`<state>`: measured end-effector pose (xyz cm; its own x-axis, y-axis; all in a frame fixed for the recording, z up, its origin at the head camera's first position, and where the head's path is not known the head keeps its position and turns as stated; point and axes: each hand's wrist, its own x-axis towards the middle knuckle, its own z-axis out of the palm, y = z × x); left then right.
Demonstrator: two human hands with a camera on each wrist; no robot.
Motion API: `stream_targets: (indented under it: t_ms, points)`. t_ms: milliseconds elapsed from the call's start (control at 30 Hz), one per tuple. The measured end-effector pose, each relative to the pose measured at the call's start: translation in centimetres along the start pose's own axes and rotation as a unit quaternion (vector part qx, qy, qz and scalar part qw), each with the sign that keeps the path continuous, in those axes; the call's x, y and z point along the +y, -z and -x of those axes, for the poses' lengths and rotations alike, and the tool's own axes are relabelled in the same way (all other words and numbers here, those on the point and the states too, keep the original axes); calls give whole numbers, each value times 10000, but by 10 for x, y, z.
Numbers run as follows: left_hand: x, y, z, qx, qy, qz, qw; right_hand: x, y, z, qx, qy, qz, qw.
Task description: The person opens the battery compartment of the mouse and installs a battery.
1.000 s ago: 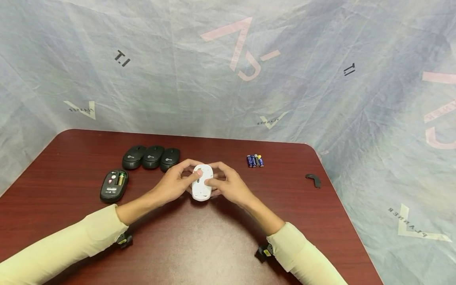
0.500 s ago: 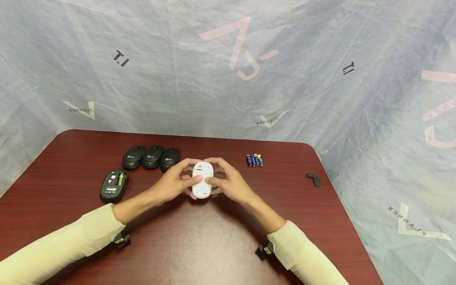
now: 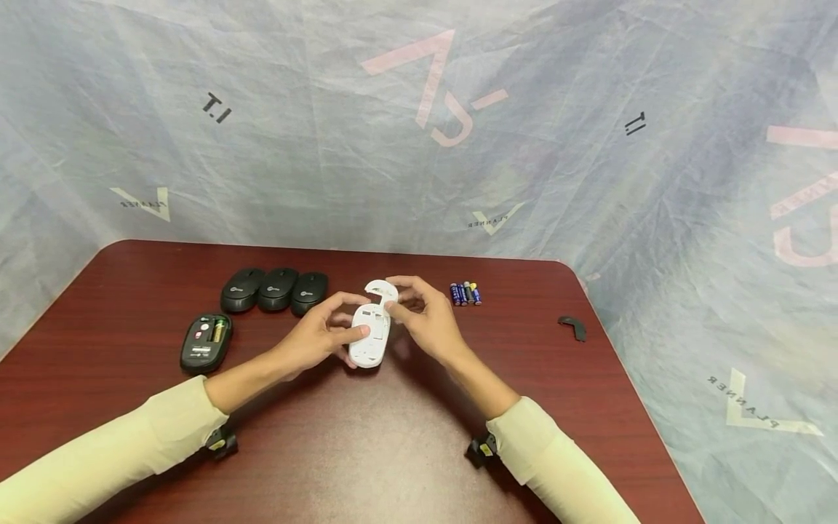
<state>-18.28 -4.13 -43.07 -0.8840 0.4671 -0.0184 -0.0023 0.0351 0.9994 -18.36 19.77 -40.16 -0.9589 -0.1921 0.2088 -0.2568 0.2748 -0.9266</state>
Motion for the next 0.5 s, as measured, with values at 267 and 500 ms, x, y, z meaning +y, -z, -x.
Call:
stream_targets:
  t_ms: [267, 500]
  points:
    - [-2, 3, 2, 38, 20, 92, 9999, 4, 18, 3, 86, -154, -432, 9989]
    - [-3, 7, 3, 72, 59, 160, 9998, 15, 47, 16, -161, -578, -15, 9982]
